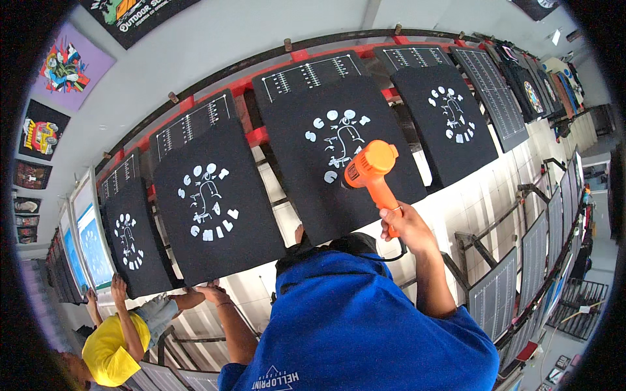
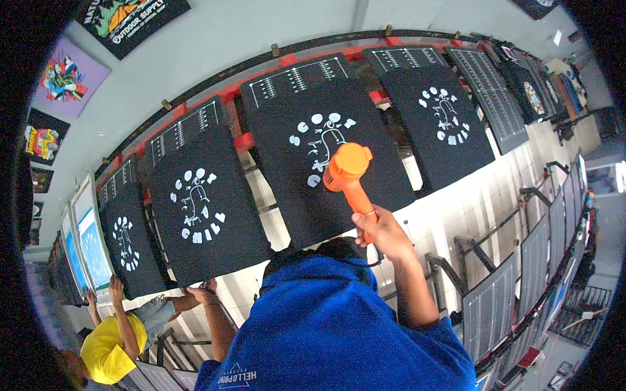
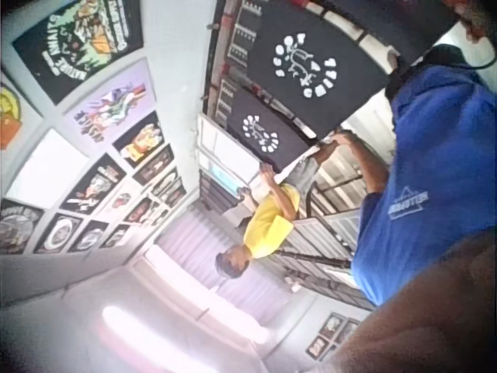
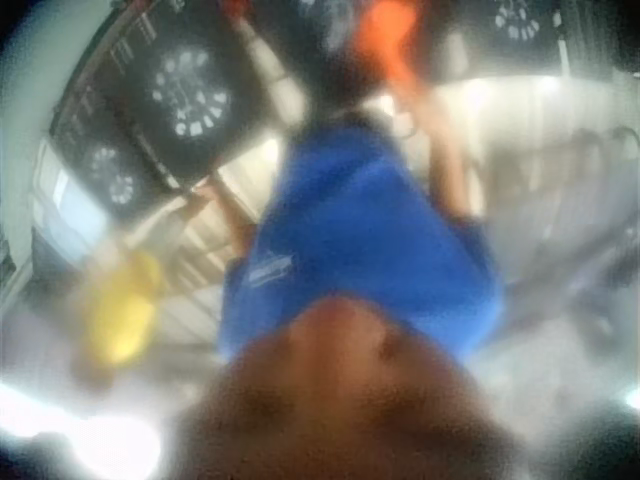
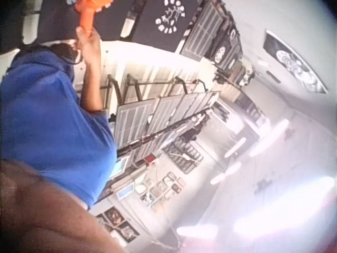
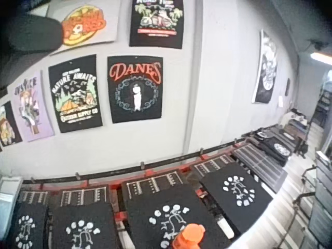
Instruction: The person uses a heat gun to dry ink on black t-shirts mounted on a long printing table, while another person applies ink using a screen-printing frame.
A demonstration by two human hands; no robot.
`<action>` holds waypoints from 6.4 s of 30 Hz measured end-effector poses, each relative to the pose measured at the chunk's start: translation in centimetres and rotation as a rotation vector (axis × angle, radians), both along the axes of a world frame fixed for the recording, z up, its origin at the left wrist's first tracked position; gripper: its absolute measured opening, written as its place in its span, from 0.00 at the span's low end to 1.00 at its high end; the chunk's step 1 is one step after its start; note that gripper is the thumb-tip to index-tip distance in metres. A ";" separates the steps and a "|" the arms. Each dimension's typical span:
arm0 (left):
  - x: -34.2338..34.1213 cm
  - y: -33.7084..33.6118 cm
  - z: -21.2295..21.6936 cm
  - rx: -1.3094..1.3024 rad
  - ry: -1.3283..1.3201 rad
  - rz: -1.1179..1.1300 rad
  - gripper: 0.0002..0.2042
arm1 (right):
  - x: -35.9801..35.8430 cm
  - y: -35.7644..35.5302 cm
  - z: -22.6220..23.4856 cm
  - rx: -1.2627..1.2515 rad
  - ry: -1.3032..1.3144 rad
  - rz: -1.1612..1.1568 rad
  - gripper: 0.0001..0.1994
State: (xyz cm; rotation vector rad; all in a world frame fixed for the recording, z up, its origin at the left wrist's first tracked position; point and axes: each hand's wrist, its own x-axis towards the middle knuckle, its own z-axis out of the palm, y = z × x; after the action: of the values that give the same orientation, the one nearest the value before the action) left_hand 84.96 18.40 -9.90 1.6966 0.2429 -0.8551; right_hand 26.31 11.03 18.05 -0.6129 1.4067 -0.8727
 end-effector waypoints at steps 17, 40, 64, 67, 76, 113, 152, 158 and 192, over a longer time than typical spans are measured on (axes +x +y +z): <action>10.8 -4.1 2.1 0.305 -0.443 -0.242 0.39 | 6.6 -0.8 0.0 -0.025 0.291 -0.092 0.17; 11.9 -5.8 0.9 0.657 -0.758 -0.586 0.30 | 6.3 -3.0 -0.5 -0.052 0.173 0.053 0.16; 10.2 -5.5 1.5 0.671 -0.748 -0.554 0.29 | 6.2 -2.8 -0.2 -0.041 0.222 0.100 0.16; 9.5 -5.8 2.6 0.663 -0.707 -0.498 0.33 | 4.9 -2.4 0.1 -0.004 0.162 0.052 0.15; 9.2 -6.1 3.1 0.696 -0.617 -0.408 0.36 | 3.2 -0.3 1.2 0.051 0.221 -0.075 0.16; 8.1 -6.3 4.1 0.640 -0.699 -0.406 0.36 | 1.5 -9.1 0.4 -0.054 0.199 -0.002 0.15; 9.3 -5.8 2.2 0.570 -0.682 -0.345 0.38 | 1.6 -9.5 -1.4 -0.148 0.274 -0.255 0.16; 9.8 -5.6 2.1 0.535 -0.686 -0.342 0.38 | 1.3 -6.5 -0.7 -0.109 0.262 -0.264 0.16; 8.6 -5.9 2.8 0.592 -0.647 -0.356 0.31 | 5.0 -15.6 -4.3 -0.276 0.060 -0.139 0.13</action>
State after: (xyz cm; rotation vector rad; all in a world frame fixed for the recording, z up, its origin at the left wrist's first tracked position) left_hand 93.61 12.47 -7.05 2.5272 -0.2872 -0.4528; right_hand 31.32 -4.56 13.72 -0.7609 1.4061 -1.1797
